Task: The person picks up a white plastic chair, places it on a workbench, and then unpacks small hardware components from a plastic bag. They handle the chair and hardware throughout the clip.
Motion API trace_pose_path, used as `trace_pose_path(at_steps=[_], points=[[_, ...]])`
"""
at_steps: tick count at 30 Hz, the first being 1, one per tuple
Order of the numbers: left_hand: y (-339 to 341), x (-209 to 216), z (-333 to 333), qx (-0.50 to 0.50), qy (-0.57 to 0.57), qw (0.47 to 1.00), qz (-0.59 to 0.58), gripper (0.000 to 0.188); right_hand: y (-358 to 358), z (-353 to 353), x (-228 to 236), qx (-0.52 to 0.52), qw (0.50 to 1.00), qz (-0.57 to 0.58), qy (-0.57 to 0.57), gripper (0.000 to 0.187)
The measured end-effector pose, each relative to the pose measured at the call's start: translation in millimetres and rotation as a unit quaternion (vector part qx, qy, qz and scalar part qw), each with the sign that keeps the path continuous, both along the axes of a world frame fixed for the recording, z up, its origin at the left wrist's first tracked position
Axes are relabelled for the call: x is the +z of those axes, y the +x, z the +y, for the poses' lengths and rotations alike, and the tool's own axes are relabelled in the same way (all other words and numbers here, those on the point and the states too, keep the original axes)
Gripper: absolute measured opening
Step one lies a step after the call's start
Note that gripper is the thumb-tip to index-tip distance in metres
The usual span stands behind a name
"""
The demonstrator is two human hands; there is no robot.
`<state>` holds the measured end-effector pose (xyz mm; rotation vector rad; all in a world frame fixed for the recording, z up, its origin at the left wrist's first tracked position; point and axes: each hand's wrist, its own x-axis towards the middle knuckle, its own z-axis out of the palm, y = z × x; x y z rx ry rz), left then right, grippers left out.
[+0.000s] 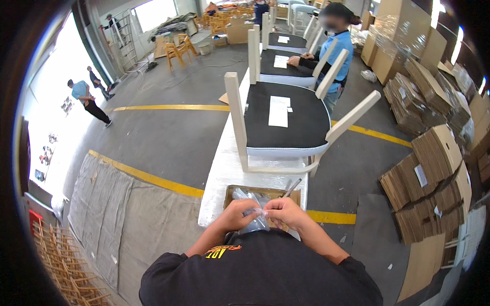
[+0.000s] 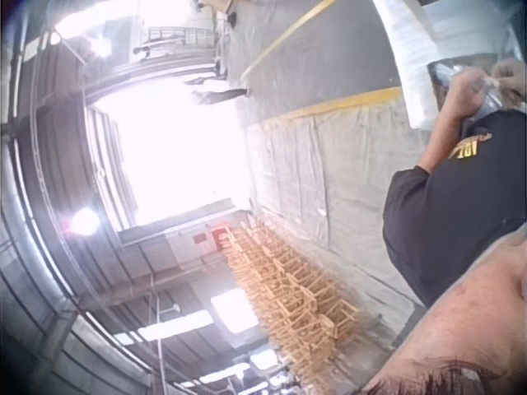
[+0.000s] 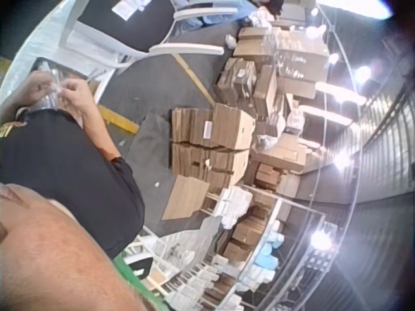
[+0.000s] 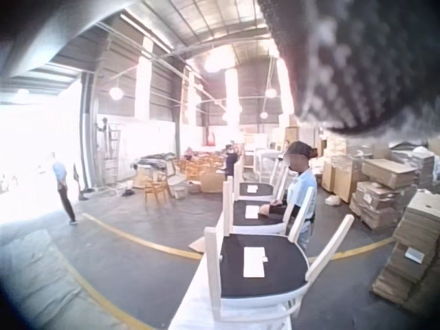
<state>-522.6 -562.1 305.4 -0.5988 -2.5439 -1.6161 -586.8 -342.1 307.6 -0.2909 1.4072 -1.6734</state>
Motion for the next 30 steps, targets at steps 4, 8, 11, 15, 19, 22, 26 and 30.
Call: trace_pose_path(at_steps=[4, 8, 11, 15, 19, 22, 26, 30], points=[[2.0, -8.7, -1.3, -0.015, -0.02, 0.999, 0.026, 0.012, 1.7, 1.0, -6.2, 0.001, 1.0, -0.002, 0.016, 0.011], [2.2, -8.1, 4.3, -0.025, -0.034, 0.999, 0.012, 0.013, 4.4, 1.7, -4.3, -0.012, 0.998, 0.012, 0.065, 0.008], [4.6, -11.9, 5.4, -0.017, -0.053, 0.998, 0.014, 0.016, 5.2, -1.3, -4.6, 0.004, 0.993, 0.074, 0.089, 0.009], [9.0, -16.8, 8.0, 0.006, -0.075, 0.997, -0.003, 0.016, 7.1, -4.7, -14.9, -0.008, 0.98, 0.152, 0.13, 0.01], [13.9, -21.2, 16.2, 0.01, -0.079, 0.997, -0.011, 0.017, 10.2, -0.6, -26.2, -0.07, 0.979, 0.141, 0.129, 0.01], [2.3, -33.0, 13.7, 0.033, -0.087, 0.996, -0.007, 0.018, 5.9, -5.4, -31.6, -0.078, 0.983, 0.111, 0.122, 0.01], [-4.1, -41.8, 7.9, 0.059, -0.038, 0.997, 0.014, 0.014, -3.4, 4.6, -35.2, -0.021, 0.979, 0.173, 0.108, 0.008], [6.3, -43.6, 9.0, 0.047, 0.044, 0.987, -0.149, 0.018, 10.4, -4.6, -29.4, -0.012, 0.872, 0.471, 0.135, 0.011]])
